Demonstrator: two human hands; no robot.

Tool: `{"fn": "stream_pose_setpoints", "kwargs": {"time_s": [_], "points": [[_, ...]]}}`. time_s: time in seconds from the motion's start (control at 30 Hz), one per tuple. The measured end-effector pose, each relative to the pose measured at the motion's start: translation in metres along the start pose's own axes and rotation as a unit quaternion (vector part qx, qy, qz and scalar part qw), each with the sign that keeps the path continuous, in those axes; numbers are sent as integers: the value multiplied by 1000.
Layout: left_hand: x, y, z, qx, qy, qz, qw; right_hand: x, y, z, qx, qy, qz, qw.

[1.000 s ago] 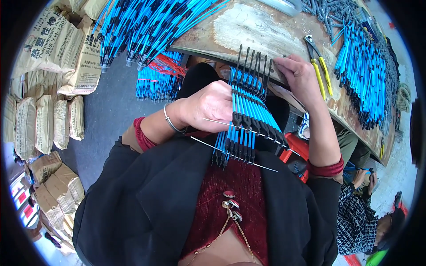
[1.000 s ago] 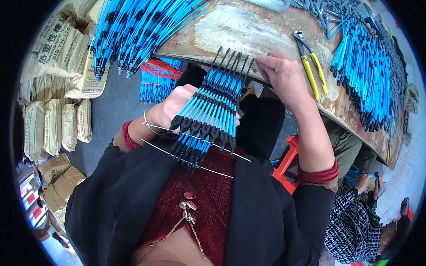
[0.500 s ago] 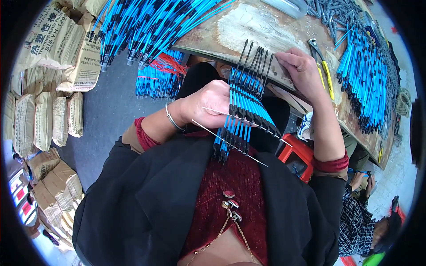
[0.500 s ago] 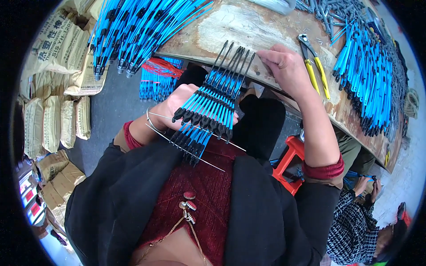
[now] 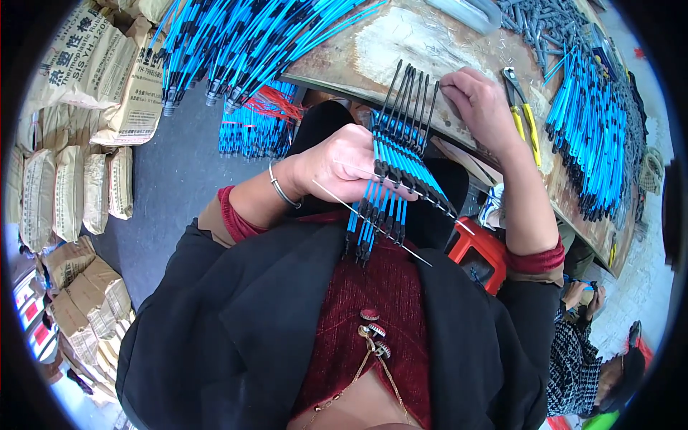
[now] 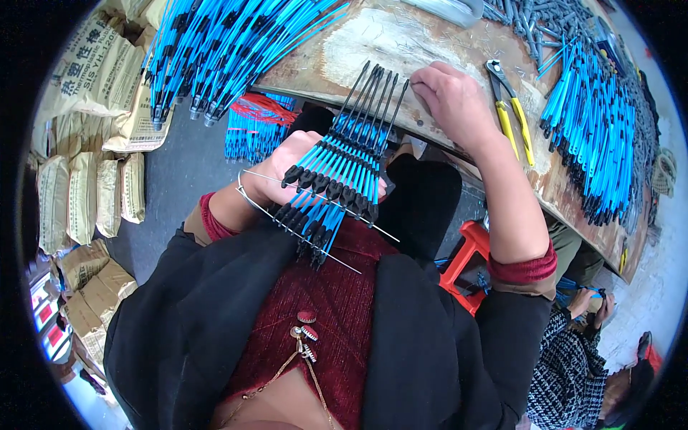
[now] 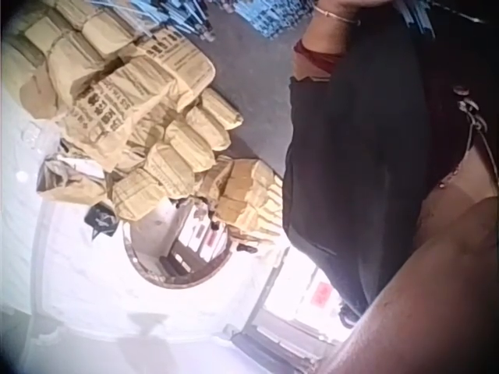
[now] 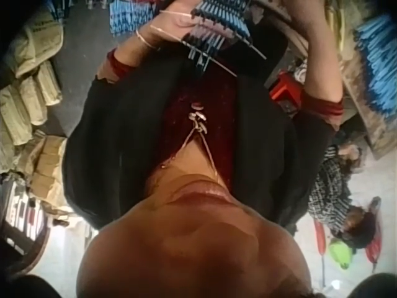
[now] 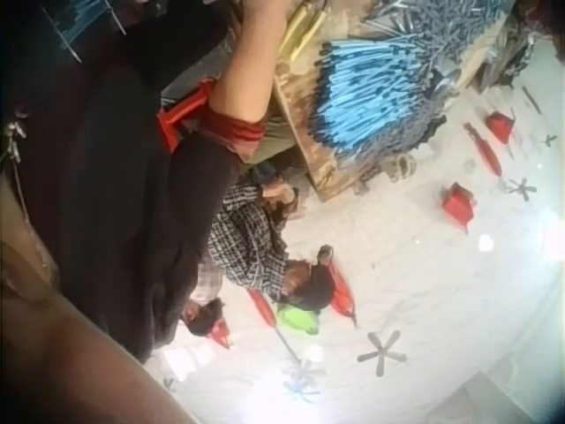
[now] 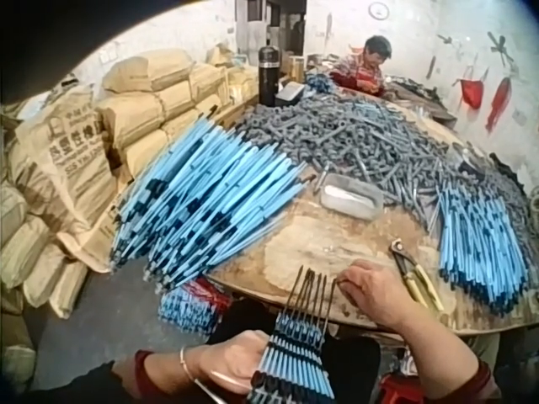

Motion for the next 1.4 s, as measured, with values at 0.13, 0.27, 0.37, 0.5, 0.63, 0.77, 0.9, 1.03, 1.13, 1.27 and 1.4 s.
{"fn": "stream_pose_setpoints", "kwargs": {"time_s": [0.13,0.27,0.37,0.5,0.63,0.77,0.9,1.03,1.13,1.27,1.4], "points": [[-2,2,-1,1,-3,-15,1000,-4,5,0,-7,-17,-19,1000],[-4,4,0,16,-2,-36,999,-3,4,-3,-26,-17,-36,999],[-5,3,-1,0,-1,-8,1000,-2,4,-5,-32,-10,-31,999],[-5,1,0,-16,0,19,1000,3,2,-8,-40,2,2,999],[-7,0,1,29,19,14,999,4,-3,-11,-51,14,49,997],[-9,4,-1,2,17,16,1000,2,-8,-12,-41,-2,90,995],[-8,3,0,-31,9,22,999,-1,-12,-15,-53,-42,91,994],[-6,-6,4,-106,5,64,992,-7,-21,-17,-107,-75,94,987],[-7,3,-2,-50,13,43,998,-5,-26,-14,-129,-116,116,978],[-7,8,-6,-43,2,25,999,-3,-26,-12,-126,-104,136,977],[-3,3,-3,-13,0,16,1000,-3,-22,-12,-103,-122,121,980]]}}
Point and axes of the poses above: each hand's wrist, its own z-axis away from the middle knuckle, its own x-axis out of the palm, y = z × x, the point moved 6 cm from there along -z, towards the middle knuckle, and after that the axes turned 7 degrees about z, right-handed, at the moved point
